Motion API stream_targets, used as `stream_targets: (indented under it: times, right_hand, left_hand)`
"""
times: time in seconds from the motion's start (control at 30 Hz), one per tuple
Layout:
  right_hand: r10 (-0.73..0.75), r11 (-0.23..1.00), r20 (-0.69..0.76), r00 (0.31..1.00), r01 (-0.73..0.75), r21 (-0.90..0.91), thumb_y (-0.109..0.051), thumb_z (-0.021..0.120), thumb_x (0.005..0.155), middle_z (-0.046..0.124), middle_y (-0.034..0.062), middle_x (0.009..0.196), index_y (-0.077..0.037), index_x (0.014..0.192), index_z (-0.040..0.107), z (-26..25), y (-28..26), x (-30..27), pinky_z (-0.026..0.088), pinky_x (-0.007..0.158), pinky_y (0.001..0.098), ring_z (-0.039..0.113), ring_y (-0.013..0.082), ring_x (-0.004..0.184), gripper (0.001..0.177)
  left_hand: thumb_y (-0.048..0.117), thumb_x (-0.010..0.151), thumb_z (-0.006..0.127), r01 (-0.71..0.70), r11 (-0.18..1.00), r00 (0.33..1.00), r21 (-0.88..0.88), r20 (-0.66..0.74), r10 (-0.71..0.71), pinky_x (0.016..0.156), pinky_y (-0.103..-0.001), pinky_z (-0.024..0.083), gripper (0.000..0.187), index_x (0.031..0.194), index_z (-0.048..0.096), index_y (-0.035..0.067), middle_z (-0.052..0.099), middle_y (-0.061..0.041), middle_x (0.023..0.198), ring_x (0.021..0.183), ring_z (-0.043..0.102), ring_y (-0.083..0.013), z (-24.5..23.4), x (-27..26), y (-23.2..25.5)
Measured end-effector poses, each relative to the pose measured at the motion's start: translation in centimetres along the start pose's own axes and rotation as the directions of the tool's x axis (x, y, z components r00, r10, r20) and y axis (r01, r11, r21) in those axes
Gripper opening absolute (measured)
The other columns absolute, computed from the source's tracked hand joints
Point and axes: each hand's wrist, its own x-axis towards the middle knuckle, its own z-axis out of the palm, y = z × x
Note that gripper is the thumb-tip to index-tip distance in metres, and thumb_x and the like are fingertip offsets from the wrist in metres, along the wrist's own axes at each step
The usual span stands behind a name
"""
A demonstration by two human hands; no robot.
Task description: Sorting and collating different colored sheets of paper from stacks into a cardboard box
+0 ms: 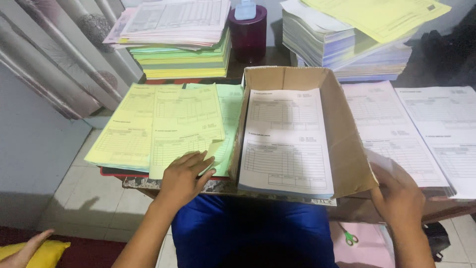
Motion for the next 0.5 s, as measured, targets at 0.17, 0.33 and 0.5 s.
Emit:
stream_targets:
  times: [0.17,0.33,0.5]
  right_hand:
    - [0.100,0.995,0.101,0.990,-0.097,-0.038,-0.044,0.061,0.090,0.070,0.0001,0.138,-0.039,0.140,0.066,-0.8,-0.7,0.5,0.057,0.088,0.0476,0.064,0.0262,0.128,0.051]
    - [0.090,0.996,0.046,0.995,-0.089,-0.022,-0.046,0.063,0.092,0.074,0.0067,0.132,-0.037,0.139,0.070,0.7,0.7,0.0,0.056,0.092,0.0483,0.060,0.0311,0.146,0.049]
    - [0.243,0.970,0.198,0.950,-0.233,-0.074,-0.055,0.057,0.091,0.076,0.0007,0.106,-0.046,0.141,0.066,-2.3,-2.3,1.0,0.056,0.082,0.0456,0.069,0.0291,0.110,0.052]
  left_hand:
    - [0.035,0.093,0.073,0.007,1.000,1.000,-0.007,-0.011,-0.007,0.097,-0.041,0.055,0.029,0.116,0.079,0.017,0.075,-0.007,0.123,0.112,0.071,-0.0260,-0.2,0.2,0.3]
    - [0.034,0.093,0.073,0.003,0.999,1.000,-0.035,-0.005,-0.003,0.097,-0.040,0.055,0.030,0.116,0.078,0.016,0.075,-0.008,0.122,0.112,0.070,-0.0270,-0.2,0.4,-0.1]
    - [0.034,0.092,0.074,0.022,0.999,1.000,-0.032,-0.017,-0.022,0.096,-0.041,0.056,0.028,0.115,0.079,0.018,0.075,-0.006,0.123,0.110,0.071,-0.0258,-0.1,0.2,0.0]
